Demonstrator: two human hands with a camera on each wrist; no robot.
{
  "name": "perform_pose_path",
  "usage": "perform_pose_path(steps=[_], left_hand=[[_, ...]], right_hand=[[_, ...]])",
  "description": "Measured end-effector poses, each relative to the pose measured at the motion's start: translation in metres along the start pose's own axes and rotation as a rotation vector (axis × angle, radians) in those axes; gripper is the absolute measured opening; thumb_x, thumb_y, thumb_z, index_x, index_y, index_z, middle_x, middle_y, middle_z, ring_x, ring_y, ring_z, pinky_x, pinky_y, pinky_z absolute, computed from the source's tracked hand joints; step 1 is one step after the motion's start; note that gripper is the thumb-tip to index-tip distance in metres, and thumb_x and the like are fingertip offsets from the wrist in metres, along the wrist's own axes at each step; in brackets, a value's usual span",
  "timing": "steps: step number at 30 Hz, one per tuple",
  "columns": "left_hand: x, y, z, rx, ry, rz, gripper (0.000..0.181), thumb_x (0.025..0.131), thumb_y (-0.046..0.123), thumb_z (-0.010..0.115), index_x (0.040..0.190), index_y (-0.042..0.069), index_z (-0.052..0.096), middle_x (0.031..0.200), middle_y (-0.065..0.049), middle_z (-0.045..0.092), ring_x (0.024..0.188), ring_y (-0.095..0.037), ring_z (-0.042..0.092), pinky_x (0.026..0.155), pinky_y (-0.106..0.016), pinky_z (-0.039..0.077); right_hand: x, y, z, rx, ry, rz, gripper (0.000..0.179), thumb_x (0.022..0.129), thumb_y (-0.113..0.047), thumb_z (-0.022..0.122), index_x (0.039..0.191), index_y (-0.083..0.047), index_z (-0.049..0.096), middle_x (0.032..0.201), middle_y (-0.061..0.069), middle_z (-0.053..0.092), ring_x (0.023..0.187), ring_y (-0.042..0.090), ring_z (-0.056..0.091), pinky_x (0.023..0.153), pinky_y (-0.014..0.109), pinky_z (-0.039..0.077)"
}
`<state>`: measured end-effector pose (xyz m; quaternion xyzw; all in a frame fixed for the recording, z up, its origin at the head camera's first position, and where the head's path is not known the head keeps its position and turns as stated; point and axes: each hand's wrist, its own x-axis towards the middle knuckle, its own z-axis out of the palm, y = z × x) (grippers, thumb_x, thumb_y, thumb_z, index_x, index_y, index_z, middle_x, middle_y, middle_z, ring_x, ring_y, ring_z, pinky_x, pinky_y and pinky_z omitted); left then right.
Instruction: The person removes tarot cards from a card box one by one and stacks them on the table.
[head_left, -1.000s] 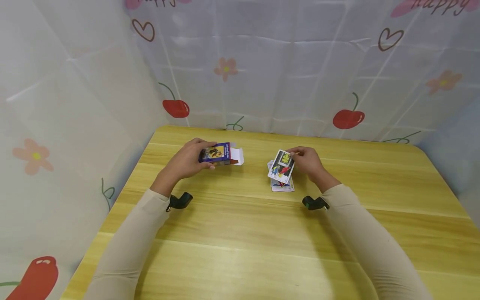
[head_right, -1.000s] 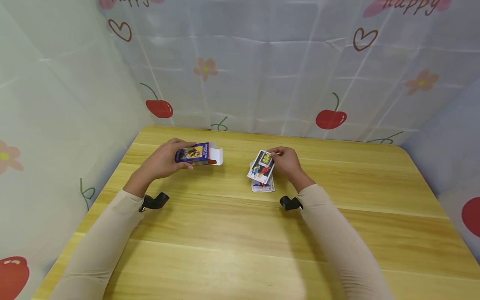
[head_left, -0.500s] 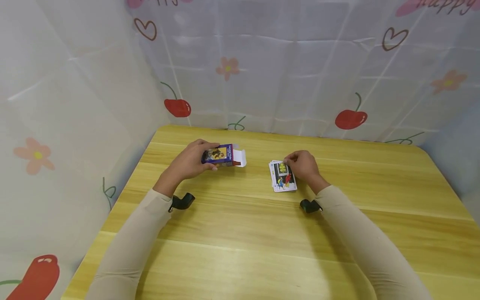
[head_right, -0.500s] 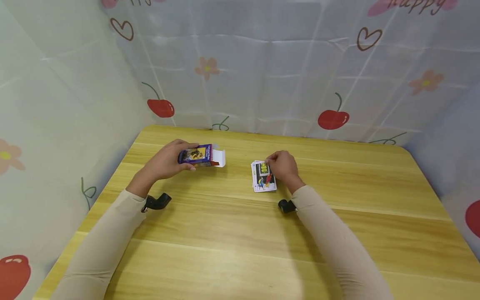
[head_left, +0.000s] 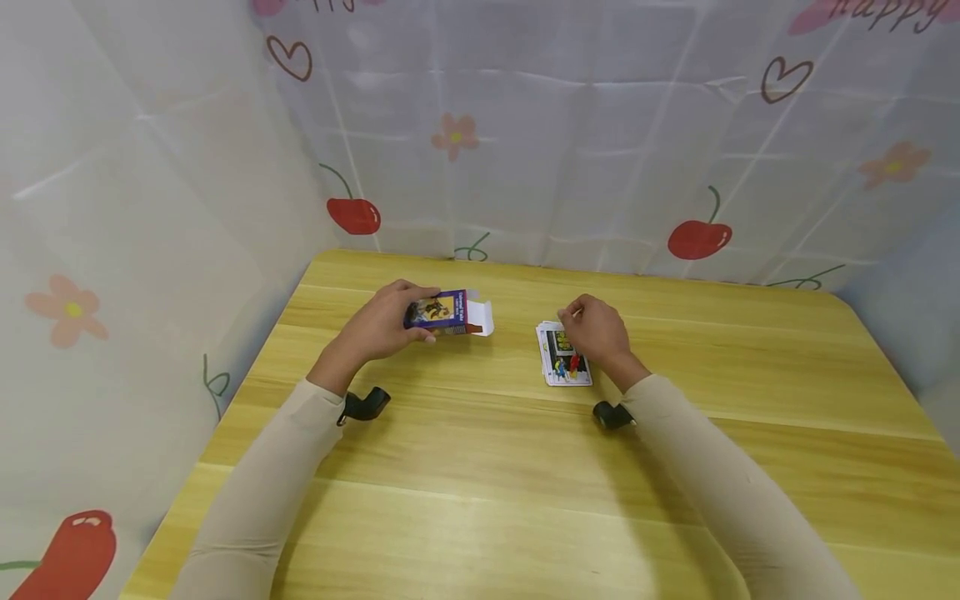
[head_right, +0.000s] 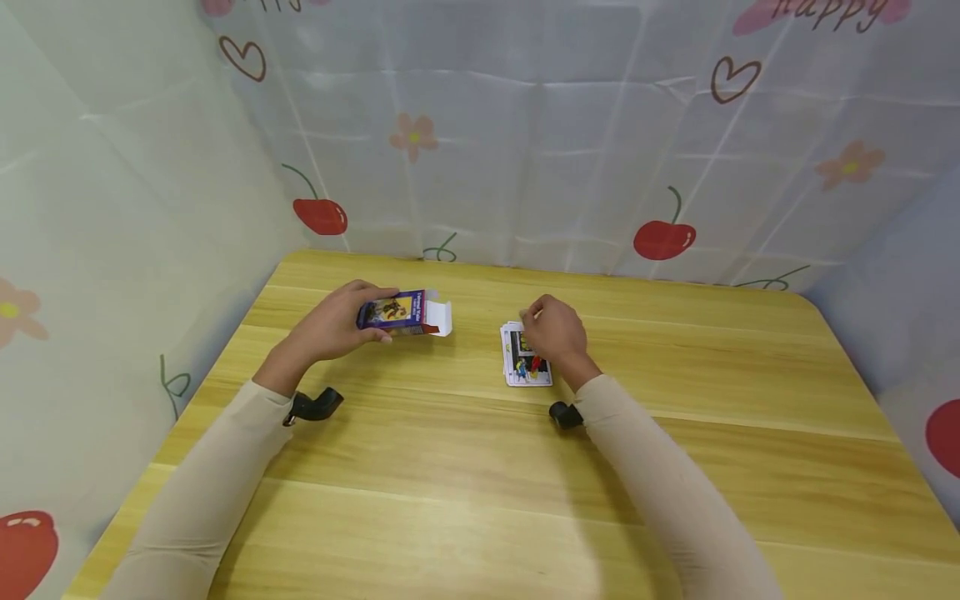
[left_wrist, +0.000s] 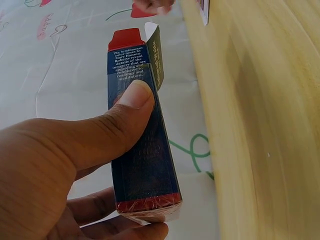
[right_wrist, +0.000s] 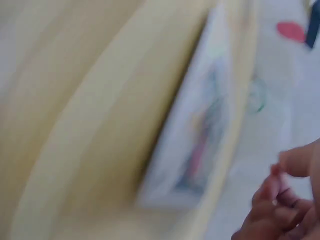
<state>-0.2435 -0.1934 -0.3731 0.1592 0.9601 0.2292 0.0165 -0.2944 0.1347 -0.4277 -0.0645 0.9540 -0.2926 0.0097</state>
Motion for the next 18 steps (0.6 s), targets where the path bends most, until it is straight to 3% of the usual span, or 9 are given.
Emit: perform_pose_path(steps=[2, 5, 10, 13, 18], left_hand=[[0.001, 0.002, 0.000, 0.001, -0.005, -0.002, 0.071, 0.083, 0.027, 0.080, 0.146, 0.016, 0.050, 0.140, -0.018, 0.051, 0.126, -0.034, 0.050, 0.107, -0.052, 0.044], [0.001, 0.004, 0.001, 0.003, -0.015, -0.006, 0.071, 0.083, 0.027, 0.080, 0.146, 0.015, 0.049, 0.140, -0.018, 0.051, 0.127, -0.034, 0.049, 0.107, -0.052, 0.043], [0.001, 0.007, 0.000, -0.001, -0.015, 0.004, 0.071, 0.083, 0.026, 0.080, 0.146, 0.014, 0.049, 0.139, -0.019, 0.051, 0.125, -0.035, 0.050, 0.106, -0.053, 0.044], [0.001, 0.009, -0.002, 0.000, -0.021, 0.010, 0.070, 0.084, 0.026, 0.080, 0.146, 0.015, 0.049, 0.139, -0.018, 0.051, 0.125, -0.035, 0.050, 0.105, -0.053, 0.044], [0.003, 0.012, -0.002, 0.008, -0.021, 0.036, 0.070, 0.084, 0.027, 0.080, 0.146, 0.017, 0.049, 0.139, -0.017, 0.050, 0.125, -0.034, 0.050, 0.105, -0.053, 0.045]], right_hand=[[-0.004, -0.016, -0.002, 0.097, -0.012, -0.071, 0.032, 0.101, -0.036, 0.053, 0.107, -0.007, 0.064, 0.096, 0.013, 0.067, 0.077, 0.024, 0.060, 0.068, 0.036, 0.048], [-0.008, -0.041, 0.002, 0.298, -0.106, -0.141, 0.032, 0.100, -0.036, 0.056, 0.105, -0.006, 0.066, 0.095, 0.013, 0.066, 0.073, 0.019, 0.057, 0.064, 0.032, 0.046], [-0.008, -0.072, 0.009, 0.586, -0.336, -0.043, 0.031, 0.099, -0.033, 0.059, 0.106, -0.004, 0.066, 0.087, 0.009, 0.063, 0.050, 0.011, 0.032, 0.048, 0.026, 0.029], [-0.006, -0.080, 0.013, 0.622, -0.410, 0.035, 0.029, 0.098, -0.034, 0.061, 0.106, -0.006, 0.066, 0.084, 0.005, 0.063, 0.046, 0.011, 0.023, 0.045, 0.027, 0.023], [-0.004, -0.086, 0.019, 0.539, -0.407, 0.102, 0.031, 0.095, -0.039, 0.064, 0.096, -0.008, 0.068, 0.084, 0.004, 0.065, 0.046, 0.010, 0.025, 0.045, 0.026, 0.023]])
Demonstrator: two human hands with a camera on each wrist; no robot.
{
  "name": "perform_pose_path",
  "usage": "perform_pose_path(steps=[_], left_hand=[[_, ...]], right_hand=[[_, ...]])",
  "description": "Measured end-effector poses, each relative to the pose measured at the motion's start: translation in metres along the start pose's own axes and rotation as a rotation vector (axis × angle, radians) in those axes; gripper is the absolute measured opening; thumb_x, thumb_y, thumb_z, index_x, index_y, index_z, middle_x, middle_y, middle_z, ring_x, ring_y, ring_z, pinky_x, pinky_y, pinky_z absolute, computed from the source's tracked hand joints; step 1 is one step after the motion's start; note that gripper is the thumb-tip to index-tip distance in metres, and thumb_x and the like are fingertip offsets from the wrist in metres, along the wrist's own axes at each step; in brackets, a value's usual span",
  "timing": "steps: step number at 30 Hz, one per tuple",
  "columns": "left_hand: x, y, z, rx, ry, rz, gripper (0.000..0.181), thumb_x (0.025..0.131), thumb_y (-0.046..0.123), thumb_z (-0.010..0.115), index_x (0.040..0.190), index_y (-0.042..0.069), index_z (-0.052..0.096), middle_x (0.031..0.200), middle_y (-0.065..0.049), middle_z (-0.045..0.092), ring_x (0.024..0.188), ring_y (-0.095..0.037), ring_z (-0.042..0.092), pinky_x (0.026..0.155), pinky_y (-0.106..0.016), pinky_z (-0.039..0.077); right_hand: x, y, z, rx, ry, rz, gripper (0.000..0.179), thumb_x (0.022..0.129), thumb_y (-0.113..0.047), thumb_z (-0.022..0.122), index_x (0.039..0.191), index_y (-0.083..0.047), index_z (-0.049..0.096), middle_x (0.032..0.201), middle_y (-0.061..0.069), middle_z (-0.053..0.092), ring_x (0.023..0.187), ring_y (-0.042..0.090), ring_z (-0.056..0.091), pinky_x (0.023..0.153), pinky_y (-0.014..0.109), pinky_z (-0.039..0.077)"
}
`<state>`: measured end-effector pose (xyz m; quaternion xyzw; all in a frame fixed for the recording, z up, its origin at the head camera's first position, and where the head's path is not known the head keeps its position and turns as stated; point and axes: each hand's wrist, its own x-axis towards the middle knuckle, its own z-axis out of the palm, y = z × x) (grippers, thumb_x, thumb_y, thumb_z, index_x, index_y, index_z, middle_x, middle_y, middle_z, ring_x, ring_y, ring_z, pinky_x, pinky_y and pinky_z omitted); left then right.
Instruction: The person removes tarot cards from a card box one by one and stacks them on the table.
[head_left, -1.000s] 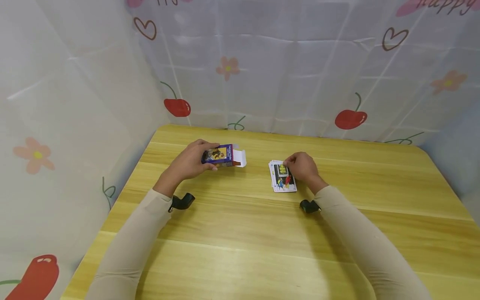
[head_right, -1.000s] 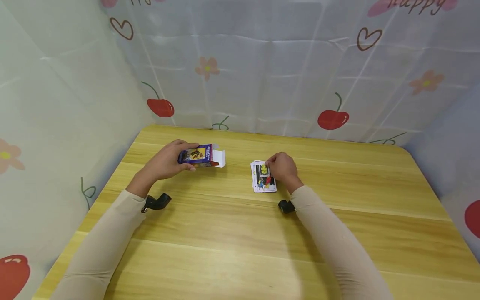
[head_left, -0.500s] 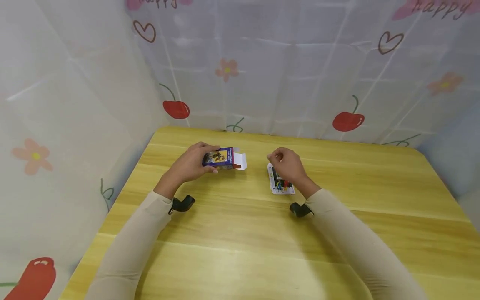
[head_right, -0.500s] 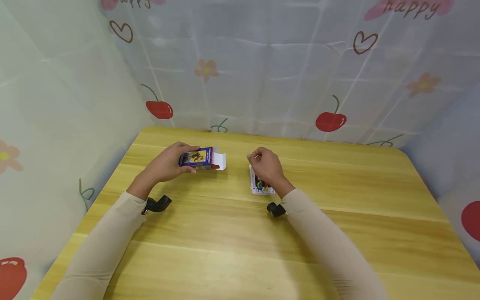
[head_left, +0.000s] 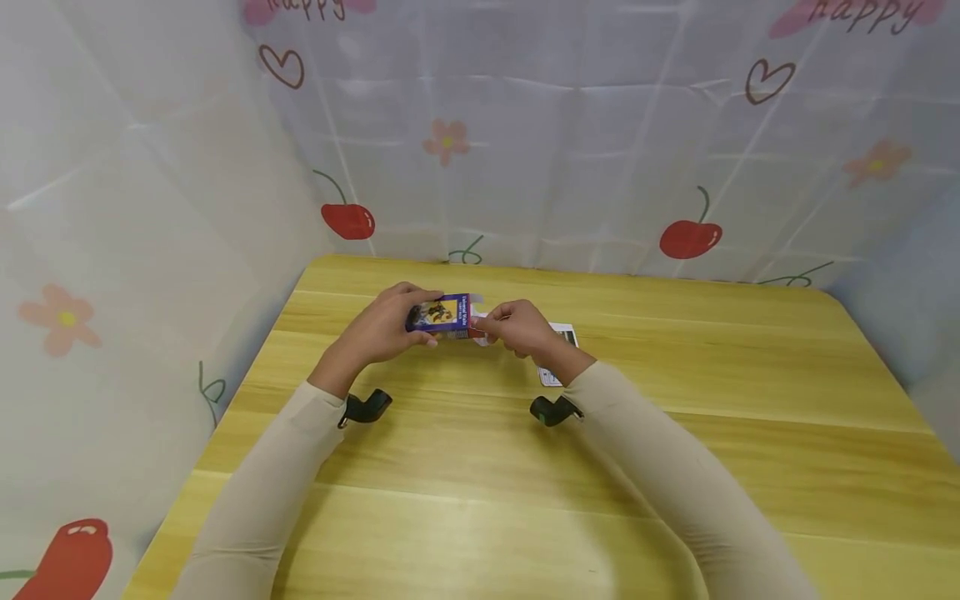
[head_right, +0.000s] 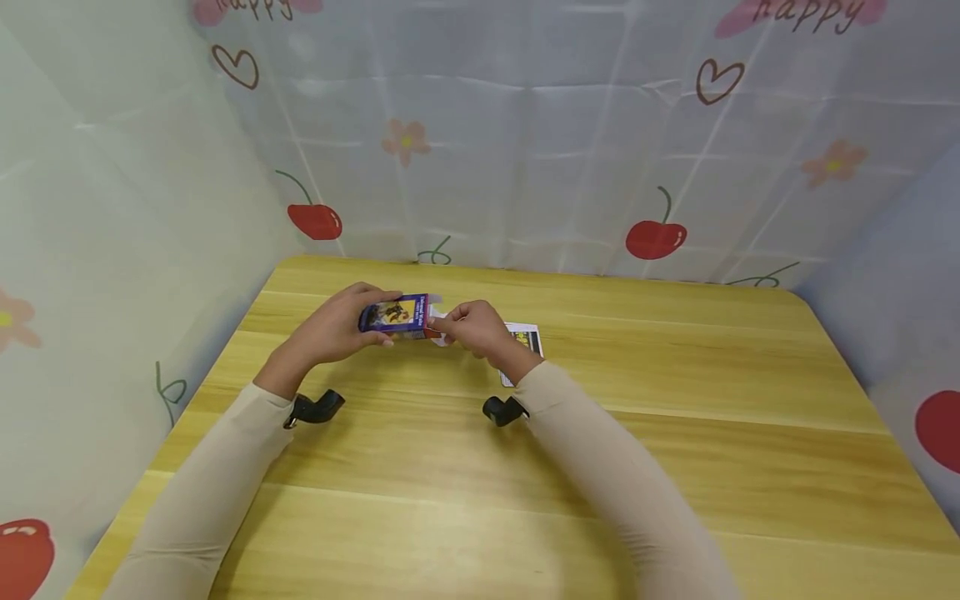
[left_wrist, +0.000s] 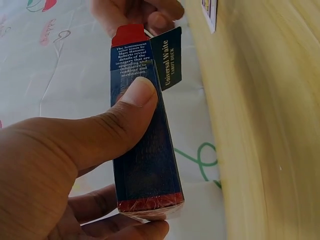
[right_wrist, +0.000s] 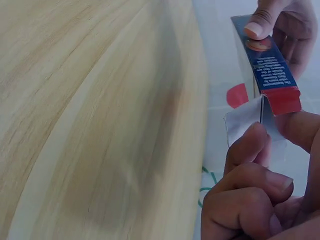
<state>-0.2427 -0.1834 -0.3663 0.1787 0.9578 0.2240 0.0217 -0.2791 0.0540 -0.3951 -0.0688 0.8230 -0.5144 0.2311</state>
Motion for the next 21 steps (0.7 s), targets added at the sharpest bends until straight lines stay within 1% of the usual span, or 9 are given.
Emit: perform_pose_path(steps=[3, 6, 8, 11, 16, 21], left_hand=[[0.001, 0.000, 0.001, -0.002, 0.008, 0.022, 0.070, 0.083, 0.026, 0.080, 0.146, 0.016, 0.050, 0.138, -0.017, 0.052, 0.124, -0.033, 0.050, 0.104, -0.052, 0.045], [0.002, 0.000, 0.001, -0.005, 0.008, 0.035, 0.070, 0.083, 0.026, 0.080, 0.145, 0.016, 0.050, 0.136, -0.016, 0.053, 0.123, -0.033, 0.051, 0.104, -0.051, 0.045], [0.002, 0.000, 0.001, -0.004, 0.005, 0.036, 0.071, 0.083, 0.026, 0.081, 0.146, 0.016, 0.050, 0.136, -0.017, 0.052, 0.123, -0.033, 0.051, 0.104, -0.052, 0.045], [0.003, -0.001, 0.001, 0.001, 0.006, 0.027, 0.071, 0.083, 0.027, 0.080, 0.146, 0.016, 0.050, 0.137, -0.017, 0.052, 0.124, -0.033, 0.050, 0.105, -0.052, 0.045], [0.001, -0.004, 0.000, 0.006, 0.011, 0.009, 0.071, 0.083, 0.026, 0.080, 0.146, 0.015, 0.049, 0.137, -0.018, 0.052, 0.124, -0.034, 0.050, 0.106, -0.052, 0.044], [0.001, -0.004, -0.001, -0.001, 0.008, 0.004, 0.071, 0.083, 0.026, 0.080, 0.146, 0.014, 0.049, 0.138, -0.018, 0.051, 0.124, -0.034, 0.050, 0.105, -0.052, 0.044]], right_hand=[[0.003, -0.001, 0.003, -0.046, 0.018, 0.035, 0.031, 0.095, -0.039, 0.063, 0.092, -0.008, 0.067, 0.085, 0.006, 0.066, 0.048, 0.009, 0.027, 0.046, 0.025, 0.024], [0.004, -0.001, 0.005, -0.077, 0.018, 0.062, 0.030, 0.096, -0.038, 0.062, 0.090, -0.008, 0.067, 0.089, 0.010, 0.067, 0.049, 0.009, 0.029, 0.046, 0.024, 0.024], [0.005, -0.001, 0.004, -0.090, 0.015, 0.068, 0.030, 0.096, -0.038, 0.062, 0.091, -0.009, 0.067, 0.093, 0.012, 0.069, 0.049, 0.009, 0.029, 0.046, 0.024, 0.025], [0.004, 0.001, 0.000, -0.101, 0.019, 0.058, 0.032, 0.095, -0.041, 0.062, 0.097, -0.009, 0.069, 0.100, 0.015, 0.070, 0.048, 0.009, 0.029, 0.046, 0.025, 0.025], [0.002, 0.006, -0.007, -0.076, 0.045, 0.039, 0.034, 0.095, -0.042, 0.063, 0.108, -0.011, 0.069, 0.106, 0.015, 0.068, 0.048, 0.010, 0.027, 0.046, 0.026, 0.025], [0.000, 0.007, -0.008, 0.027, 0.038, 0.038, 0.037, 0.093, -0.040, 0.066, 0.116, -0.010, 0.064, 0.109, 0.016, 0.070, 0.047, 0.009, 0.024, 0.046, 0.026, 0.023]])
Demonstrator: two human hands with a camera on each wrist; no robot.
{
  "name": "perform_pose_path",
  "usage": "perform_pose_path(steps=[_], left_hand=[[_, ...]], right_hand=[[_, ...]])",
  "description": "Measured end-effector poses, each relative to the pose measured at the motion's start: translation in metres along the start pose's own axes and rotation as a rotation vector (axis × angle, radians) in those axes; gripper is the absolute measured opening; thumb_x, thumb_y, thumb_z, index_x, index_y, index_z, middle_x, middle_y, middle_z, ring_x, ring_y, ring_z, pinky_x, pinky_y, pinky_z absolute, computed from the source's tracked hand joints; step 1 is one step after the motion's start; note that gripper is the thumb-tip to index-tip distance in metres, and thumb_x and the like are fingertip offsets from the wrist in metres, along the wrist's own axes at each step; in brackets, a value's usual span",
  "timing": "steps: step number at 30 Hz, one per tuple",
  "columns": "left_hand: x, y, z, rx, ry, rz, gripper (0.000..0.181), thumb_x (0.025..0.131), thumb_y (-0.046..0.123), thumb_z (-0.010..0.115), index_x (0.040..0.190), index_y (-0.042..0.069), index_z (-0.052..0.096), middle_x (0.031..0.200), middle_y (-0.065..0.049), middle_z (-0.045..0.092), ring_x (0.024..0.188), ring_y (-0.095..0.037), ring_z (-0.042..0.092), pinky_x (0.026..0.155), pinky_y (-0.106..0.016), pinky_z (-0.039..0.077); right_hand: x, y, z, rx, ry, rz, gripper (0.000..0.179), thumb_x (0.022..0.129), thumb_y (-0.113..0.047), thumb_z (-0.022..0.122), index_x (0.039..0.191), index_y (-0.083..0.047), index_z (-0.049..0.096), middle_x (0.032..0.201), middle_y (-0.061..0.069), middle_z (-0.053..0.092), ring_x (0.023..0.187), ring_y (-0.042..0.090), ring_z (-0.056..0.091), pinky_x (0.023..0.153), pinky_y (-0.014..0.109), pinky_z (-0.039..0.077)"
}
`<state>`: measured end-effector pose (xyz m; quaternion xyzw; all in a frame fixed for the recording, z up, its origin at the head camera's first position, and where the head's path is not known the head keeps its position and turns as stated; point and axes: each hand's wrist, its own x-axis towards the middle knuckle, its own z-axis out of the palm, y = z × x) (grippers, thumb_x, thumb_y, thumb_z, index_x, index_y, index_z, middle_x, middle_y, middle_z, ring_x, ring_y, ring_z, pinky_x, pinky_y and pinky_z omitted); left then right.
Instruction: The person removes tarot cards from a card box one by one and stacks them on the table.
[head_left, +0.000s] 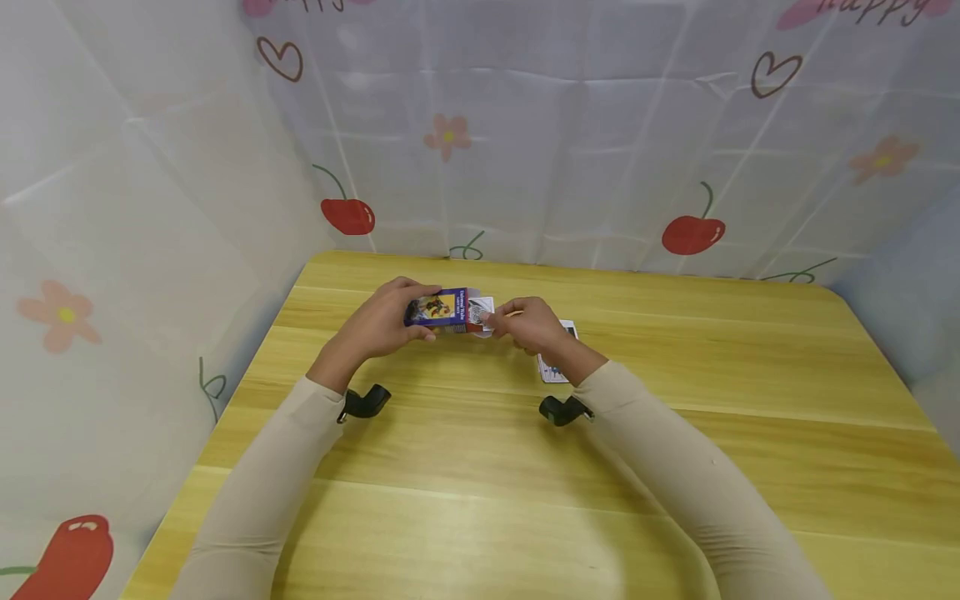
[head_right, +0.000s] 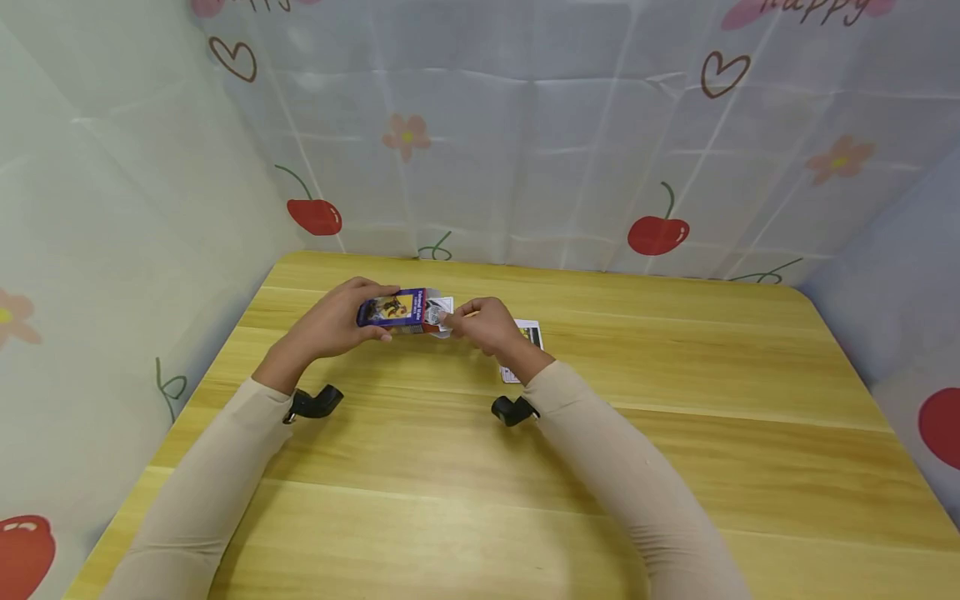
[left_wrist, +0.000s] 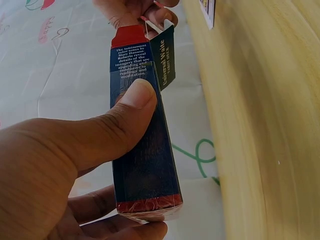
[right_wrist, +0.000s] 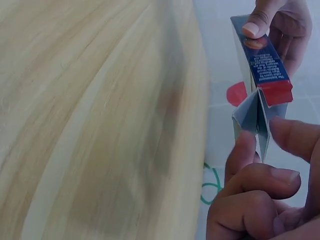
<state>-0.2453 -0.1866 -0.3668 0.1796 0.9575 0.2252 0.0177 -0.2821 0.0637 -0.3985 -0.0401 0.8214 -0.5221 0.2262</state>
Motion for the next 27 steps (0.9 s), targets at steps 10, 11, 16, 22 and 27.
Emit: perform_pose_path(steps=[10, 11, 16, 22, 27], left_hand=[[-0.002, -0.004, -0.002, 0.022, 0.012, -0.017, 0.073, 0.083, 0.027, 0.080, 0.147, 0.015, 0.048, 0.140, -0.017, 0.050, 0.127, -0.035, 0.049, 0.106, -0.053, 0.043], [-0.003, -0.005, -0.003, 0.022, 0.013, -0.017, 0.073, 0.083, 0.027, 0.080, 0.147, 0.015, 0.048, 0.140, -0.017, 0.050, 0.127, -0.035, 0.049, 0.106, -0.053, 0.043], [-0.007, -0.008, -0.006, 0.016, 0.019, -0.020, 0.073, 0.083, 0.027, 0.080, 0.147, 0.014, 0.048, 0.140, -0.019, 0.050, 0.126, -0.035, 0.049, 0.106, -0.053, 0.042], [-0.010, -0.010, -0.008, 0.009, 0.029, -0.011, 0.072, 0.083, 0.026, 0.080, 0.147, 0.014, 0.049, 0.139, -0.018, 0.051, 0.125, -0.035, 0.049, 0.105, -0.052, 0.043], [-0.010, -0.010, -0.008, 0.001, 0.022, -0.008, 0.072, 0.084, 0.027, 0.080, 0.147, 0.015, 0.048, 0.140, -0.017, 0.050, 0.125, -0.034, 0.049, 0.105, -0.052, 0.043]], right_hand=[[-0.007, 0.011, -0.019, 0.078, 0.129, -0.033, 0.035, 0.097, -0.026, 0.062, 0.126, -0.006, 0.061, 0.119, 0.021, 0.068, 0.047, 0.008, 0.032, 0.047, 0.025, 0.029], [-0.007, 0.013, -0.024, 0.083, 0.143, -0.039, 0.036, 0.098, -0.026, 0.061, 0.128, -0.005, 0.060, 0.119, 0.021, 0.067, 0.047, 0.008, 0.033, 0.048, 0.025, 0.030], [-0.010, 0.022, -0.048, 0.107, 0.250, -0.066, 0.038, 0.101, -0.026, 0.057, 0.133, -0.004, 0.058, 0.108, 0.015, 0.062, 0.050, 0.006, 0.034, 0.049, 0.023, 0.032], [-0.010, 0.033, -0.068, 0.007, 0.374, -0.089, 0.035, 0.104, -0.020, 0.048, 0.133, -0.003, 0.059, 0.109, 0.015, 0.058, 0.062, 0.010, 0.042, 0.050, 0.022, 0.034], [-0.007, 0.048, -0.079, -0.234, 0.331, -0.078, 0.034, 0.105, -0.020, 0.043, 0.128, -0.006, 0.064, 0.110, 0.017, 0.059, 0.083, 0.021, 0.049, 0.063, 0.027, 0.041]])
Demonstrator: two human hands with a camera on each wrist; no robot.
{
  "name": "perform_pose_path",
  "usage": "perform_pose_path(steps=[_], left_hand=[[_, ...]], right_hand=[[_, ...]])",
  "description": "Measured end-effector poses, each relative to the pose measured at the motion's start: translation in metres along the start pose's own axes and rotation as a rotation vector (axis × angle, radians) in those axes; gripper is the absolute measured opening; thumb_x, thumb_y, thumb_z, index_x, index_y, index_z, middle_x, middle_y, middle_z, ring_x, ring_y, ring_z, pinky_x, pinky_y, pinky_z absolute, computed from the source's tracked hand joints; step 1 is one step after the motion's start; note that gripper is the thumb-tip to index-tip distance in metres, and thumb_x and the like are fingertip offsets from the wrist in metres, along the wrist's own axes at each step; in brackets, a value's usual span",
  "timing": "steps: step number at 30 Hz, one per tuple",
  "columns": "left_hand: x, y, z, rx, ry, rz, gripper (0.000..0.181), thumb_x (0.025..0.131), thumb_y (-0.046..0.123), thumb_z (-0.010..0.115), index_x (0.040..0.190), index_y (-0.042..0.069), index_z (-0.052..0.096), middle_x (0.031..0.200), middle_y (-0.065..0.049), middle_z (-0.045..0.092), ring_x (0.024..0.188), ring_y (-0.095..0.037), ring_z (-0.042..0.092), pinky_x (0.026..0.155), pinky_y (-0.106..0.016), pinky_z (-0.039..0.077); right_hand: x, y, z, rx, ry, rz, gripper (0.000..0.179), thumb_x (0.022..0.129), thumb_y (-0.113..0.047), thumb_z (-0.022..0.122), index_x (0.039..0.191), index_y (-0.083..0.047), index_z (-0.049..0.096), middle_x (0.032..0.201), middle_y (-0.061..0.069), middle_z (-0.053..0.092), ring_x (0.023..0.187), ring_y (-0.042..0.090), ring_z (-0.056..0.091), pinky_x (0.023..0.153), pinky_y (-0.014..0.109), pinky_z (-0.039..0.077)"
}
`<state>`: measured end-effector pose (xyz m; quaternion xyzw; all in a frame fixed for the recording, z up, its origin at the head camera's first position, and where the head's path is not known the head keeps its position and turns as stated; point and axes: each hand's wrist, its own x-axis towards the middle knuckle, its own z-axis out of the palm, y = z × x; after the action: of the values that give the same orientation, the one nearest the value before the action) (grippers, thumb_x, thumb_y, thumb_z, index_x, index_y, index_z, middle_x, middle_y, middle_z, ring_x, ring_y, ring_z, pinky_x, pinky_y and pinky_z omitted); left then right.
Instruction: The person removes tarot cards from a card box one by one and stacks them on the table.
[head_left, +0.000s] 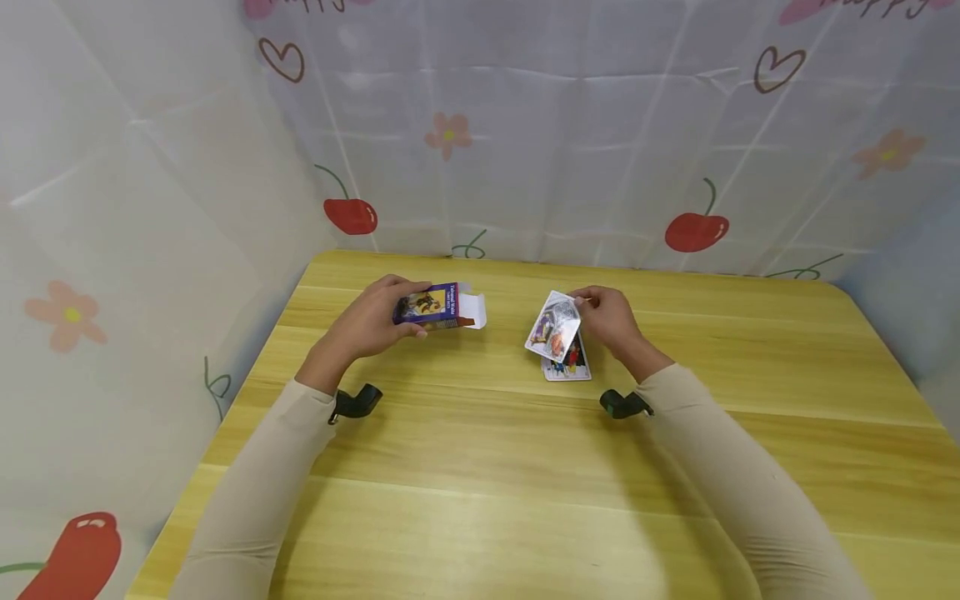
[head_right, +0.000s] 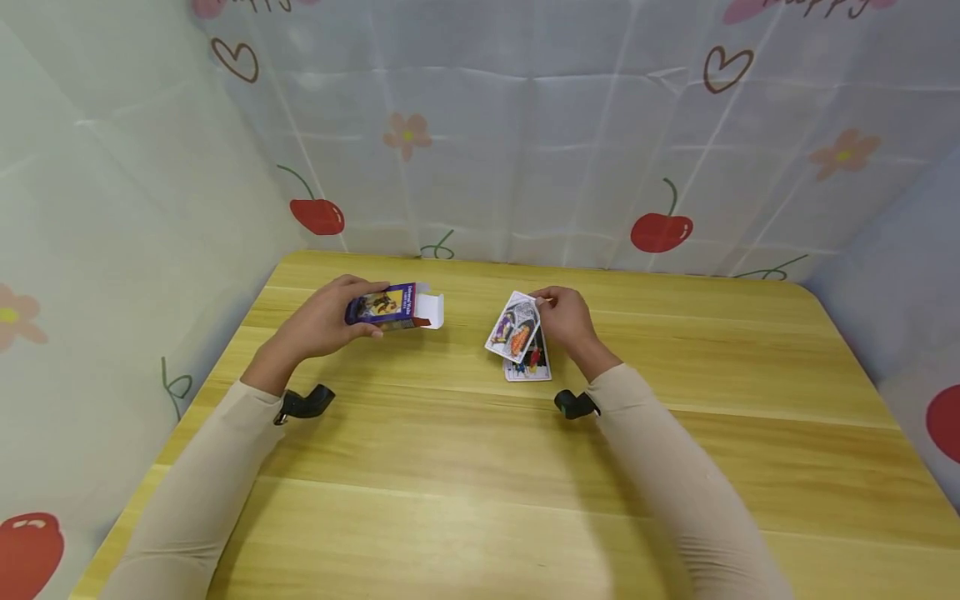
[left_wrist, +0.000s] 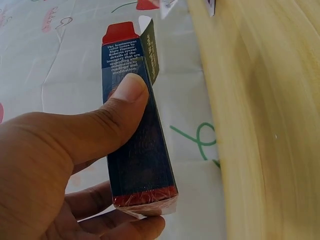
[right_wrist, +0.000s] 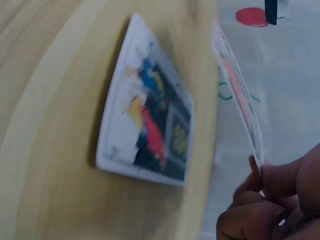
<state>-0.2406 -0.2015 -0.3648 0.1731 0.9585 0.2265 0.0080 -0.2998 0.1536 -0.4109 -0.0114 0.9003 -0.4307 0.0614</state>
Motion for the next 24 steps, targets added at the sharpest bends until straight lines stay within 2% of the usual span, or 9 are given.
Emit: perform_pose_path(steps=[3, 6, 15, 24], left_hand=[[0.000, -0.001, 0.001, -0.003, -0.003, -0.003, 0.072, 0.084, 0.026, 0.079, 0.147, 0.015, 0.048, 0.140, -0.017, 0.050, 0.126, -0.033, 0.049, 0.105, -0.052, 0.043], [0.001, -0.002, 0.003, 0.001, -0.019, -0.008, 0.071, 0.084, 0.027, 0.079, 0.147, 0.015, 0.048, 0.139, -0.018, 0.050, 0.126, -0.033, 0.049, 0.106, -0.052, 0.043], [0.007, -0.005, 0.015, 0.034, -0.131, -0.031, 0.072, 0.085, 0.027, 0.079, 0.148, 0.013, 0.047, 0.140, -0.020, 0.050, 0.125, -0.034, 0.050, 0.107, -0.051, 0.043], [0.021, -0.012, 0.045, 0.079, -0.190, -0.012, 0.071, 0.086, 0.028, 0.077, 0.149, 0.014, 0.046, 0.140, -0.018, 0.051, 0.124, -0.032, 0.050, 0.107, -0.048, 0.044]], right_hand=[[0.002, 0.009, 0.001, -0.095, -0.038, -0.003, 0.032, 0.105, -0.022, 0.047, 0.123, -0.007, 0.067, 0.105, 0.016, 0.059, 0.086, 0.025, 0.050, 0.067, 0.030, 0.042], [0.004, 0.014, 0.003, -0.153, -0.030, -0.020, 0.028, 0.102, -0.023, 0.052, 0.116, -0.005, 0.070, 0.099, 0.015, 0.061, 0.085, 0.024, 0.051, 0.069, 0.030, 0.041], [0.005, 0.020, 0.011, -0.299, 0.005, -0.026, 0.024, 0.099, -0.023, 0.058, 0.105, -0.004, 0.071, 0.102, 0.015, 0.070, 0.086, 0.026, 0.060, 0.074, 0.035, 0.046], [0.002, 0.022, 0.017, -0.371, 0.014, -0.040, 0.027, 0.099, -0.027, 0.055, 0.109, -0.004, 0.066, 0.104, 0.015, 0.069, 0.091, 0.028, 0.063, 0.079, 0.043, 0.050]])
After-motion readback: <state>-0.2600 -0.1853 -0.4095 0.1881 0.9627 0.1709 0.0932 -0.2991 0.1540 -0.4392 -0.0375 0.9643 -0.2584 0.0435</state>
